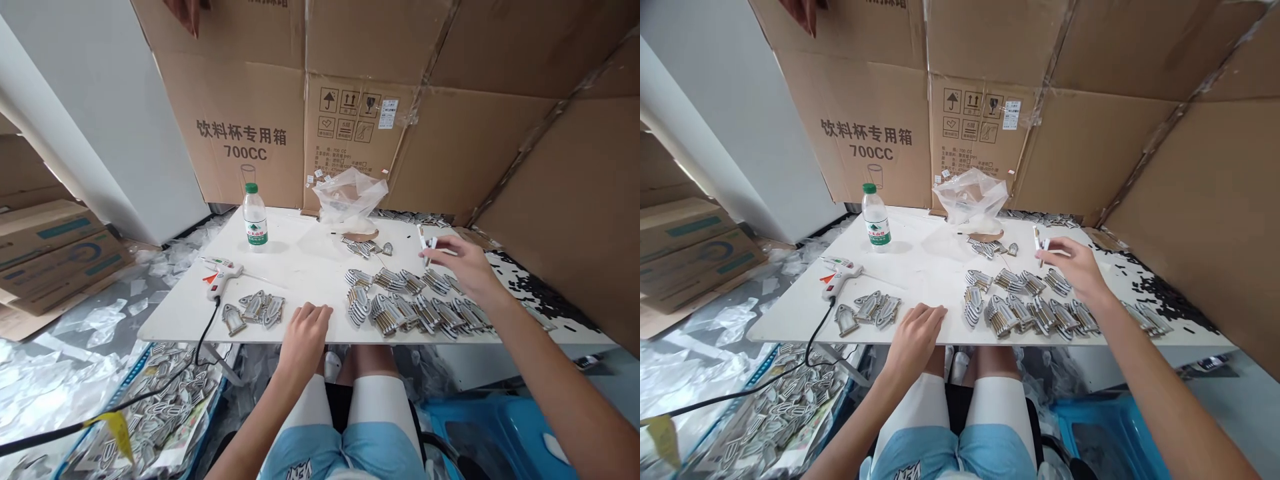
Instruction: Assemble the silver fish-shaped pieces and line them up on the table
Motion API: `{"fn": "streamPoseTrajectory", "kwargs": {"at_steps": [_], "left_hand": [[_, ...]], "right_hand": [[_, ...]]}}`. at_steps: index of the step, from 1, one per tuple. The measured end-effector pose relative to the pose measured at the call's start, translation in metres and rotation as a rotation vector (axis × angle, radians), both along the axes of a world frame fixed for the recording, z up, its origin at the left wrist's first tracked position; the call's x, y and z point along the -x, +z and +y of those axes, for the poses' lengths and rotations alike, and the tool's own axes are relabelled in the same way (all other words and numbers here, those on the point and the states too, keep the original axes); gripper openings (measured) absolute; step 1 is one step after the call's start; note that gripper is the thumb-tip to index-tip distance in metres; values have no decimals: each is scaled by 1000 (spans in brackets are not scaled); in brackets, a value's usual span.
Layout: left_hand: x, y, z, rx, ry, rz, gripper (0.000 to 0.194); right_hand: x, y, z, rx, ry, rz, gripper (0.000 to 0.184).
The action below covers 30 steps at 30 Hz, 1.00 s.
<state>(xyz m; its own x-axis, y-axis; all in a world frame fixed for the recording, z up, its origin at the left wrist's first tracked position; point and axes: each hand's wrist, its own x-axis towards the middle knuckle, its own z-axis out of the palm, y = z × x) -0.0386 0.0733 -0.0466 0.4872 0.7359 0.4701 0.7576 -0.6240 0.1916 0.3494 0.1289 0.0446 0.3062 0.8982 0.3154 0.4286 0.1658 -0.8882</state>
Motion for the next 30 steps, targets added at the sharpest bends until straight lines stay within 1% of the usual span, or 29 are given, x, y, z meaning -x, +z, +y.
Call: {"fn": "streamPoseTrajectory", "kwargs": {"at_steps": [3,5,7,10,13,15,18,21,24,27,30], "left_hand": [[3,0,2,-1,6,-20,22],[4,1,3,3,6,-13,25],[5,2,3,0,6,-8,28],[5,3,3,-34,18,2,31],[5,5,1,-71,27,25,34],[6,6,1,-83,21,33,33],[6,6,1,-91,24,9,30],[6,5,2,-82,69,-104,26],[6,7,2,29,119,-311,22],[6,12,1,189,100,-512,20],[5,18,1,311,70,-674,21]], "right_hand": [[33,8,-64,2,100,99,44],[57,7,-102,29,175,128,38],[83,-1,-131,81,253,143,36],[124,-20,-156,147,342,132,34],[160,-42,-164,197,381,195,31],[177,-54,-166,215,402,263,31],[192,-68,-167,226,446,307,32],[196,-79,-169,203,436,337,35],[195,-87,-169,170,400,371,35],[195,-92,-168,151,396,382,36],[195,-93,-168,151,378,352,36]]}}
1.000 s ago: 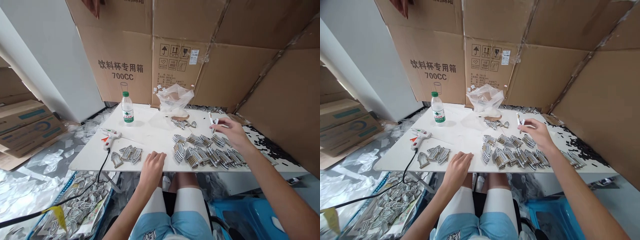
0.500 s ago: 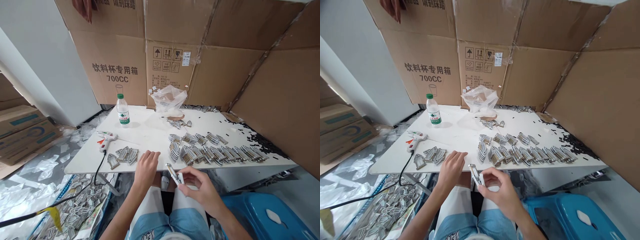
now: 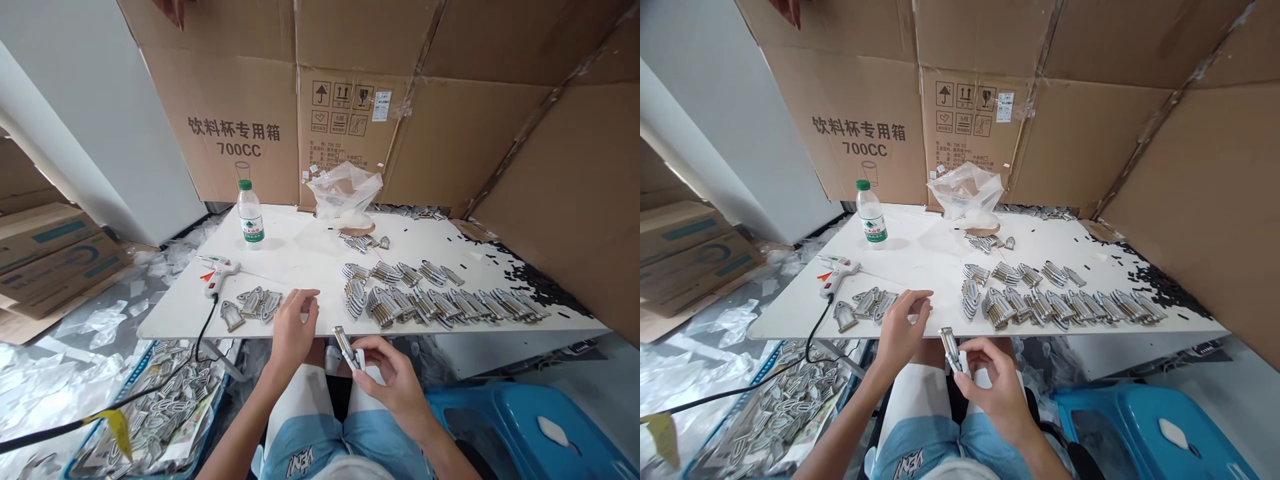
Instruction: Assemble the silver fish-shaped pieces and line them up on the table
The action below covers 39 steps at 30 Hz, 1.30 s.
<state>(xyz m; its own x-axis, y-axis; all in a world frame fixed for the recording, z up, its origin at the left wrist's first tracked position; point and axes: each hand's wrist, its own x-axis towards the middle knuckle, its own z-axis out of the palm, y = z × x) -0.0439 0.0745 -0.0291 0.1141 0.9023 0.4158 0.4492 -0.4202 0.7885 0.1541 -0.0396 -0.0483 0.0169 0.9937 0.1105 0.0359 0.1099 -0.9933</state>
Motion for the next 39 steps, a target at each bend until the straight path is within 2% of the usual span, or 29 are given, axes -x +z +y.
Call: {"fn": "streamPoseTrajectory", "kwargs": {"at_steps": [6,9,12,18,22,26,31,39], "left_hand": [[-2,11,-2,296,-142,-316,23],[-1,18,-6,341,-200,-380,23],[-1,26,-11,361,-245,-351,18],[0,40,-22,314,-371,-213,19],[-2,46,-28,242,-387,-123,21],[-4,50,-32,214,-382,-106,23],[-5,50,-36,172,-392,-90,26],[-8,50,-39,93,-354,-26,27]], "right_hand": [[-2,3,-2,25,-24,-30,30],[-5,3,-1,-2,-18,-54,27],[-10,2,-1,-77,-34,-146,25],[-17,5,-2,-333,-88,-449,30],[-17,9,-3,-506,-133,-609,34],[-15,11,-2,-634,-162,-680,35],[-14,11,-2,-695,-171,-679,37],[-9,13,-4,-693,-177,-648,36]]}}
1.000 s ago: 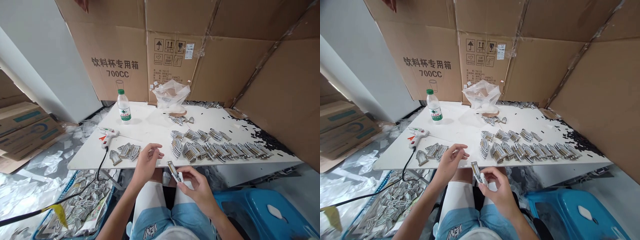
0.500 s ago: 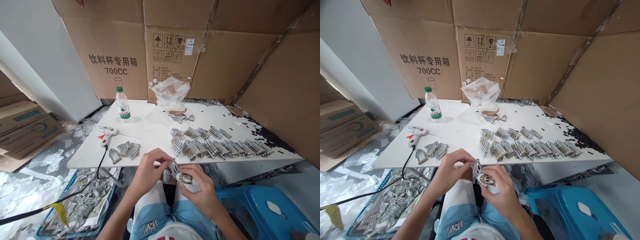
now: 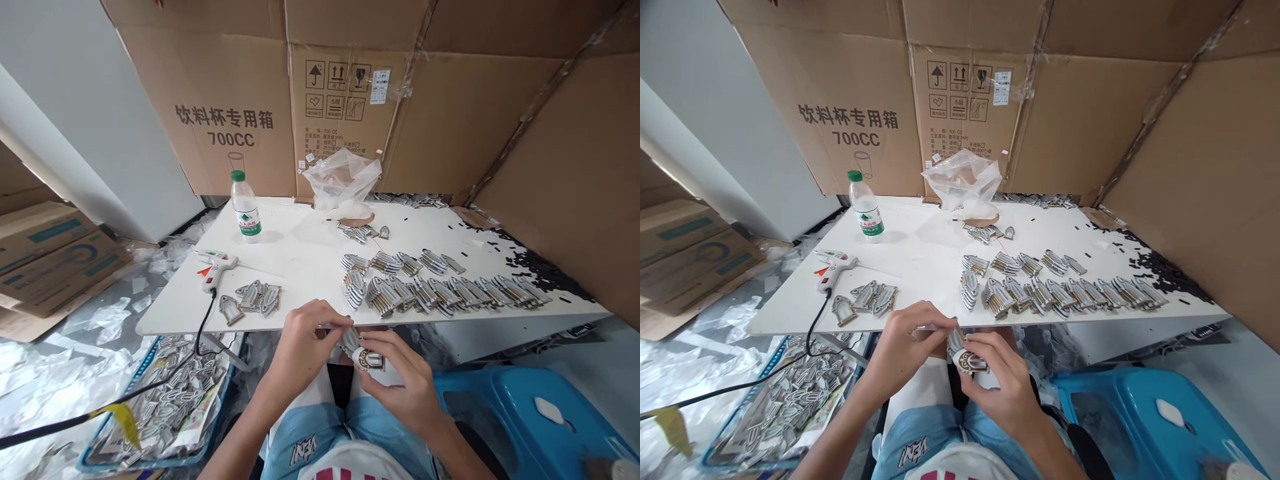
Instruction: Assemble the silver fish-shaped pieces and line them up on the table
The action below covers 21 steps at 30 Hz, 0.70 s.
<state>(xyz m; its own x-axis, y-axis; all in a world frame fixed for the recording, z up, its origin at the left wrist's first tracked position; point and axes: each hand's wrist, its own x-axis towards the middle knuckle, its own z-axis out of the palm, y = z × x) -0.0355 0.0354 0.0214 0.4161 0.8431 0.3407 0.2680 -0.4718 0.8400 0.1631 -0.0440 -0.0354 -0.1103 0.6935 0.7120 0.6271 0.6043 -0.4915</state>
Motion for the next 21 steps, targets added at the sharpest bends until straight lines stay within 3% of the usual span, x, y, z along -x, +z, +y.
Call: {"fn": "streamPoseTrajectory", "kwargs": {"at_steps": [8,15,18,21], "left_hand": [[0,-2,-2,-61,-35,29,33],[2,4,1,97,-73,-39,26],[6,7,5,144,-28,-77,17],[9,4,8,177,52,-71,24]], "right_hand": [[3,0,0,-13,-16,5,34],[4,0,-1,13,-38,34,33],[4,1,-2,8,-36,44,33],[4,2,-4,6,-31,46,35]]}}
